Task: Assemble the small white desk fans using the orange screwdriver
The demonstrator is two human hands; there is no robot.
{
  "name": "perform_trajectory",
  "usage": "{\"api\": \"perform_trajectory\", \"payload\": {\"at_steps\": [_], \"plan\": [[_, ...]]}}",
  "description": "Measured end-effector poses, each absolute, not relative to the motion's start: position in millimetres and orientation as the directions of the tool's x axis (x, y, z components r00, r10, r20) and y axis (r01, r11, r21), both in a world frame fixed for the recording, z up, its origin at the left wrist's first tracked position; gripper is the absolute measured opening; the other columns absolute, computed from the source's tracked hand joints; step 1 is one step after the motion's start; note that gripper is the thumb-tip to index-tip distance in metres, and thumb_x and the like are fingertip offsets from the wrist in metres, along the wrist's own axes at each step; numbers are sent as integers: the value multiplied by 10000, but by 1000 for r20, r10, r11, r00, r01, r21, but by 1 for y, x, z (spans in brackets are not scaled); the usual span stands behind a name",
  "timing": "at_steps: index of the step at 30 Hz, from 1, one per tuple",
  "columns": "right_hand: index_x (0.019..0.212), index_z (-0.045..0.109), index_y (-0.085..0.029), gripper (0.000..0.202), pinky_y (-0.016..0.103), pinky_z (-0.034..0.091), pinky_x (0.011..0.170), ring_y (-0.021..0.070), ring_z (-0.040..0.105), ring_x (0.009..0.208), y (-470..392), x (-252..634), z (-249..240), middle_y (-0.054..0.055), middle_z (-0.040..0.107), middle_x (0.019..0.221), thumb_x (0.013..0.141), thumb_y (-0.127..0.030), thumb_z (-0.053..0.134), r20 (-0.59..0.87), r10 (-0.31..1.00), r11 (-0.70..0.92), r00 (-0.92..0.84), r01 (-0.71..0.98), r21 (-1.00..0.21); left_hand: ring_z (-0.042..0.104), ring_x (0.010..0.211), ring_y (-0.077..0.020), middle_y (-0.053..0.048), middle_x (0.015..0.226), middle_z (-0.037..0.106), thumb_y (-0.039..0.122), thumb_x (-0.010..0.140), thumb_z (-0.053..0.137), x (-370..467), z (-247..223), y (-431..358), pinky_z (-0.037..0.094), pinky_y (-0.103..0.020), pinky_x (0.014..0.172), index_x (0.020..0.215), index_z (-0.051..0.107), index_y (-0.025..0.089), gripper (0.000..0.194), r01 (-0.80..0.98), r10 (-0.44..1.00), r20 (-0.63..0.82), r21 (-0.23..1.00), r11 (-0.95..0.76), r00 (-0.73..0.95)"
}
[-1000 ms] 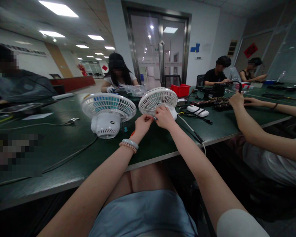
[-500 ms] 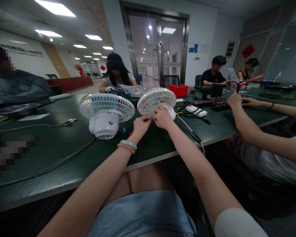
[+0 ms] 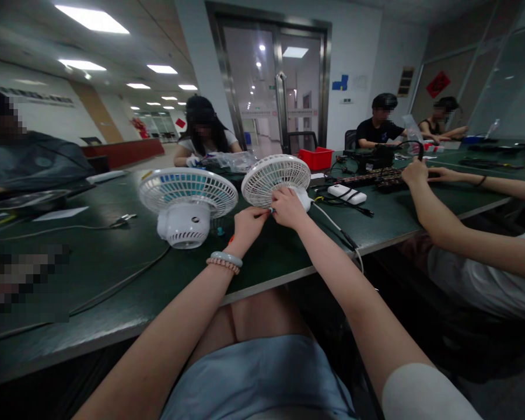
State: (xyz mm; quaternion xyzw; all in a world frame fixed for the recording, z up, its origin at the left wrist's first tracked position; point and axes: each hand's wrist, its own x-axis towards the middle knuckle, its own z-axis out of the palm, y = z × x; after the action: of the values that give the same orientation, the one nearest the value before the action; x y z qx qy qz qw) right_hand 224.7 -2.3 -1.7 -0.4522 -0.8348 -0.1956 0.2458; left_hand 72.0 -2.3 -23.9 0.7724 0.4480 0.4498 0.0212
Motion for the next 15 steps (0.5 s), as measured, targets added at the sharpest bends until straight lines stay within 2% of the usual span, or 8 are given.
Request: {"api": "perform_trajectory", "payload": {"at_steps": [15], "plan": [[820, 690, -158, 197, 400, 293, 851, 262, 361, 1032, -1, 225, -1, 97, 562, 1000, 764, -241, 521, 597, 643, 513, -479, 849, 128, 622, 858, -169, -25, 870, 708, 229, 761, 548, 71, -23, -4, 445, -288, 854, 828, 711, 207, 178, 733, 698, 687, 366, -573, 202]]}}
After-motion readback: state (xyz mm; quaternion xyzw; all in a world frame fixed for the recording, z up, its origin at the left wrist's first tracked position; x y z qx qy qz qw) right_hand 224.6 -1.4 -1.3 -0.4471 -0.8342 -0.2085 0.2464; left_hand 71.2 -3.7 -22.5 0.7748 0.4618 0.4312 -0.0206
